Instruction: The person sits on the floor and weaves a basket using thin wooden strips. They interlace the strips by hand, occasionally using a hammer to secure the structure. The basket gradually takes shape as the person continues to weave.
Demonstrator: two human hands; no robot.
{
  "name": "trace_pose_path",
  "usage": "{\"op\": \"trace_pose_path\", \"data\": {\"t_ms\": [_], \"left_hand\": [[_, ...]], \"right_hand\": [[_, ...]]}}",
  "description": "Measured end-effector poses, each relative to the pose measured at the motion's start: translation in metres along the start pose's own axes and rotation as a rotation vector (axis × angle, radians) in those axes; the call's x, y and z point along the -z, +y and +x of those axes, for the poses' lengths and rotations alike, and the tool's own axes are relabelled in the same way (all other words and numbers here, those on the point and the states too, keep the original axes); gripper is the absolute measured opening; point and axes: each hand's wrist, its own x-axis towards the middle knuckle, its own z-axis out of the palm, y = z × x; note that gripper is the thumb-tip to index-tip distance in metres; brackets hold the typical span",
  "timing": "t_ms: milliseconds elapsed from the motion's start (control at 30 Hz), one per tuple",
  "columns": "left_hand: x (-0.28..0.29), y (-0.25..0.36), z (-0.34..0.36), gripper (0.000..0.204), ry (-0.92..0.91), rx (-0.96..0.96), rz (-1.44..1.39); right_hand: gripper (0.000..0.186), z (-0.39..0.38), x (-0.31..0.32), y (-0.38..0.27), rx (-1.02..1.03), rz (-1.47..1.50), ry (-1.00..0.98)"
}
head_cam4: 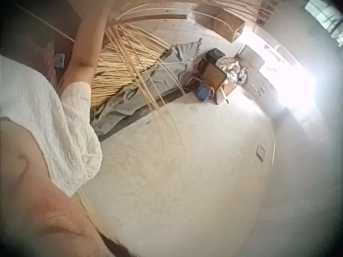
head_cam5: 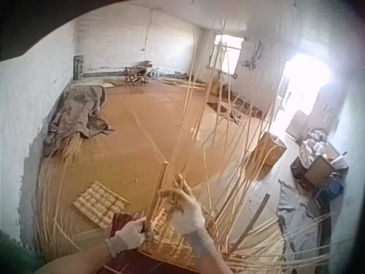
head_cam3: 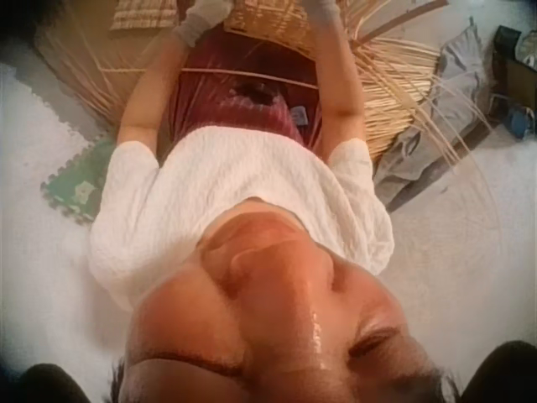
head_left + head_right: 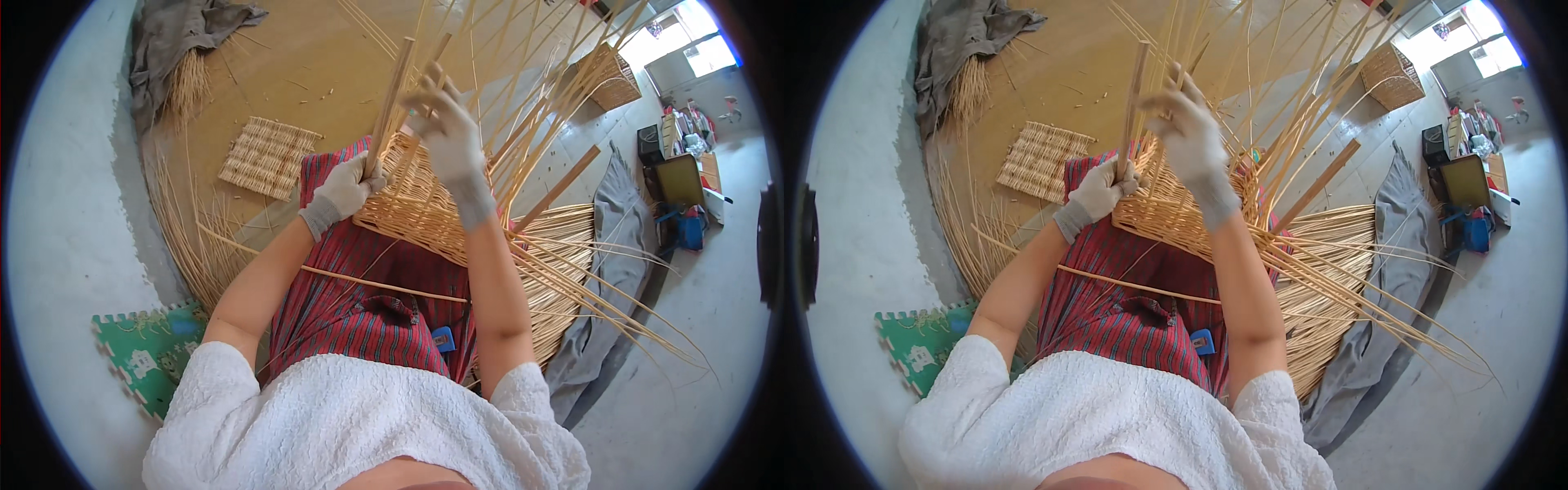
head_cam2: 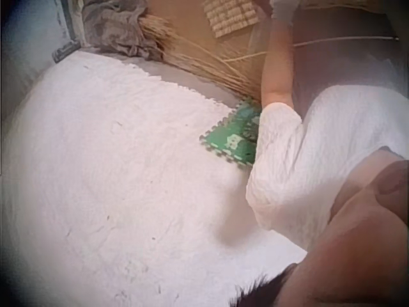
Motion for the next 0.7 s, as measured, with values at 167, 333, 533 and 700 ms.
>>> {"op": "trace_pose_path", "data": {"t_ms": [167,333,533,700], "left_hand": [[0.006,-0.016,0.001,0.023,0.041,0.106,0.042],[-0.002,0.003,0.001,0.034,0.045,0.183,0.077],[-0.002,0.033,0.012,0.06,0.077,-0.034,0.269],[-0.016,0.029,0.028,0.058,0.289,0.236,0.428]], "right_hand": [[0.064,-0.007,-0.014,-0.045,-0.386,0.251,0.118],[0.027,-0.18,-0.01,-0.022,-0.385,0.62,0.415],[0.007,-0.179,0.002,-0.011,-0.631,0.673,0.553],[0.008,-0.158,-0.014,-0.064,-0.538,0.577,0.441]]}}
